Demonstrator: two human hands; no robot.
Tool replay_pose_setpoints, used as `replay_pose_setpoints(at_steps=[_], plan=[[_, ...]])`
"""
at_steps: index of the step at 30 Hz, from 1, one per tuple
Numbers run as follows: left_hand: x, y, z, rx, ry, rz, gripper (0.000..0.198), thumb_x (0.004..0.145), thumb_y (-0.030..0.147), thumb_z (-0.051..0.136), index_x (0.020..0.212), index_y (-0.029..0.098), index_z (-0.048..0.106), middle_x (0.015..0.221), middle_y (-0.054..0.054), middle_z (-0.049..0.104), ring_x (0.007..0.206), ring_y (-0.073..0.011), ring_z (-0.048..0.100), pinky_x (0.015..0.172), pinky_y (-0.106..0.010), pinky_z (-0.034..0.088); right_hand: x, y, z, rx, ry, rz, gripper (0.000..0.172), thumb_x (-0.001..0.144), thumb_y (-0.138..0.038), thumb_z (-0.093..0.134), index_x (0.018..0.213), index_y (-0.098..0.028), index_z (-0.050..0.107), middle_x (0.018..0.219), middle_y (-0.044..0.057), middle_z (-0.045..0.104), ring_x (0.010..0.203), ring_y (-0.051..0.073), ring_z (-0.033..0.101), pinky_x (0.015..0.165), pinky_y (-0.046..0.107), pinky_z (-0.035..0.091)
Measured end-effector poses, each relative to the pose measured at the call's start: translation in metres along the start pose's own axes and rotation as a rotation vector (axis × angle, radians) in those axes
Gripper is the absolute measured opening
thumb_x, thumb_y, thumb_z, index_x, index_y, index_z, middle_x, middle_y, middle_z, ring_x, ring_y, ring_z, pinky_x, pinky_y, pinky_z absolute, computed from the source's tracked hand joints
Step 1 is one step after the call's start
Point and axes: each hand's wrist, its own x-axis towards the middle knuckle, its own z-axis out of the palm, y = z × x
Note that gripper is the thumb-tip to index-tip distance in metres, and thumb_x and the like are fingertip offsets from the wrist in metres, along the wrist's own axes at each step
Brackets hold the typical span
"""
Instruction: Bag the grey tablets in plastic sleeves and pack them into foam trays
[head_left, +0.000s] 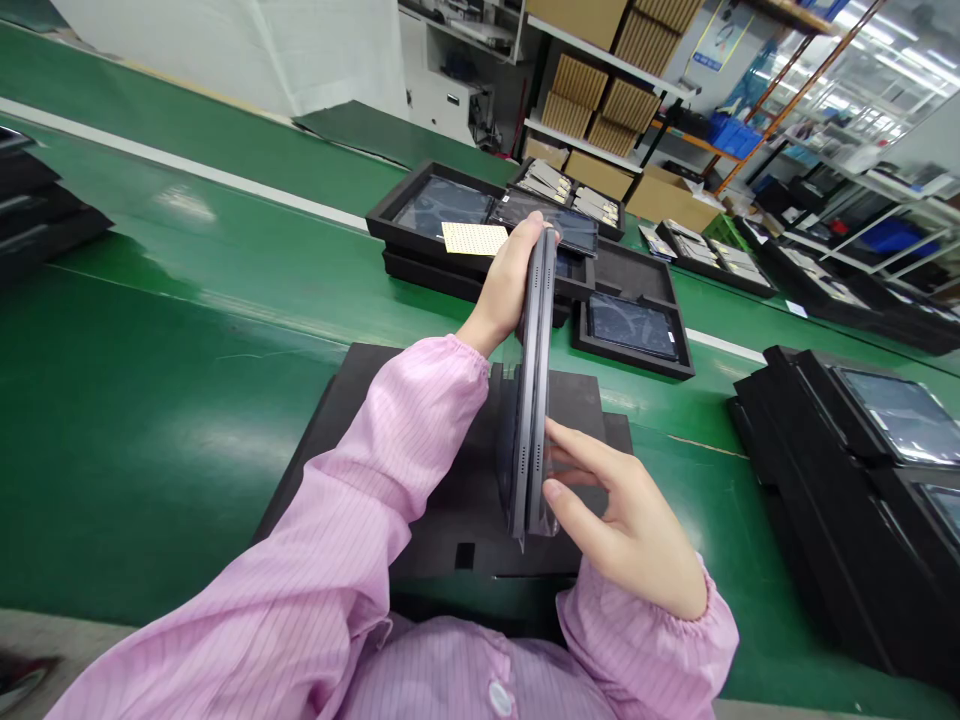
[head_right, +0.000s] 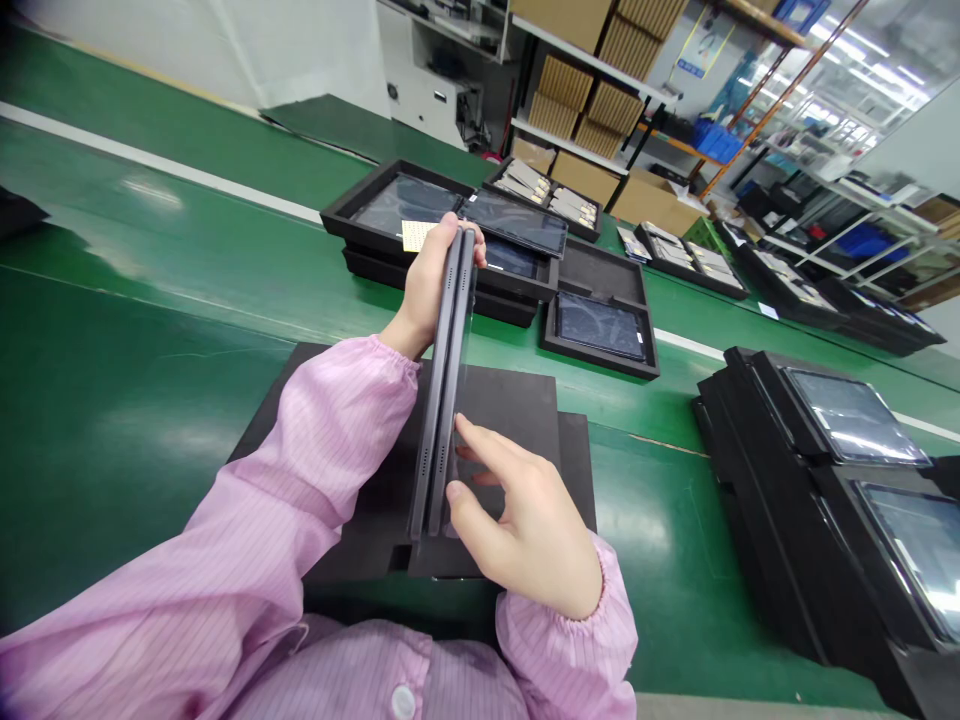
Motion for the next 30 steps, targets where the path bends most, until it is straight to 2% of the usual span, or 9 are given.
replay_pose_setpoints(at_steps=[4, 8, 14, 18, 22, 26, 30], plan=[[-0.001, 0.002, 0.001, -0.014, -0.003, -0.003, 0.031, 0.102, 0.041, 0.052, 0.081, 0.019, 0.061, 0.09, -0.003, 0.067, 0.113, -0.0221, 0.067, 0.105, -0.035, 0.047, -0.002, -0.002, 0.0, -0.011, 0.005, -0.009, 0.051, 0.09, -0.017, 0.056, 0.141, -0.019, 0.063, 0.121, 0.009, 0.078, 0.103, 0.023, 0.078, 0.076, 0.033, 0.069], [-0.003, 0.005, 0.001, -0.006, -0.016, 0.018, 0.031, 0.102, 0.038, 0.052, 0.078, 0.02, 0.06, 0.086, -0.002, 0.065, 0.11, -0.0215, 0.067, 0.106, -0.034, 0.047, -0.005, -0.006, 0.003, -0.082, 0.033, -0.014, 0.054, 0.088, -0.026, 0.062, 0.14, -0.009, 0.061, 0.121, 0.014, 0.077, 0.1, 0.025, 0.079, 0.073, 0.032, 0.069], [-0.005, 0.005, 0.001, 0.029, -0.015, 0.048, 0.03, 0.1, 0.037, 0.056, 0.075, 0.021, 0.059, 0.085, -0.002, 0.065, 0.108, -0.022, 0.066, 0.105, -0.034, 0.047, -0.011, -0.01, 0.005, -0.228, -0.01, -0.082, 0.062, 0.088, -0.021, 0.057, 0.148, -0.006, 0.05, 0.137, 0.018, 0.068, 0.122, 0.029, 0.07, 0.097, 0.042, 0.065], [-0.005, 0.006, 0.001, 0.044, -0.02, 0.06, 0.032, 0.101, 0.038, 0.054, 0.076, 0.02, 0.06, 0.087, -0.003, 0.065, 0.11, -0.0232, 0.065, 0.105, -0.035, 0.047, -0.012, -0.008, 0.0, -0.229, -0.057, -0.123, 0.063, 0.088, -0.018, 0.054, 0.149, -0.008, 0.047, 0.14, 0.016, 0.067, 0.126, 0.027, 0.068, 0.099, 0.039, 0.063], [-0.006, 0.006, 0.001, 0.103, -0.068, 0.148, 0.038, 0.104, 0.044, 0.047, 0.077, 0.02, 0.06, 0.085, -0.003, 0.064, 0.106, -0.022, 0.065, 0.104, -0.035, 0.046, -0.012, -0.006, -0.001, -0.233, -0.064, -0.129, 0.063, 0.088, -0.018, 0.054, 0.149, -0.006, 0.046, 0.141, 0.018, 0.065, 0.129, 0.027, 0.066, 0.101, 0.039, 0.062], [-0.006, 0.004, 0.0, 0.193, -0.107, 0.23, 0.044, 0.104, 0.053, 0.038, 0.082, 0.022, 0.06, 0.087, -0.003, 0.064, 0.102, -0.0211, 0.065, 0.102, -0.037, 0.048, -0.013, -0.005, -0.004, -0.236, -0.093, -0.116, 0.063, 0.087, -0.021, 0.053, 0.147, -0.001, 0.047, 0.139, 0.02, 0.066, 0.126, 0.027, 0.068, 0.102, 0.037, 0.062], [-0.008, 0.004, 0.0, 0.217, -0.135, 0.258, 0.044, 0.104, 0.053, 0.037, 0.084, 0.021, 0.06, 0.088, -0.003, 0.064, 0.099, -0.0206, 0.064, 0.1, -0.037, 0.048, -0.014, -0.005, -0.007, -0.233, -0.107, -0.11, 0.062, 0.087, -0.021, 0.054, 0.145, -0.001, 0.051, 0.138, 0.02, 0.067, 0.122, 0.026, 0.07, 0.102, 0.035, 0.061]])
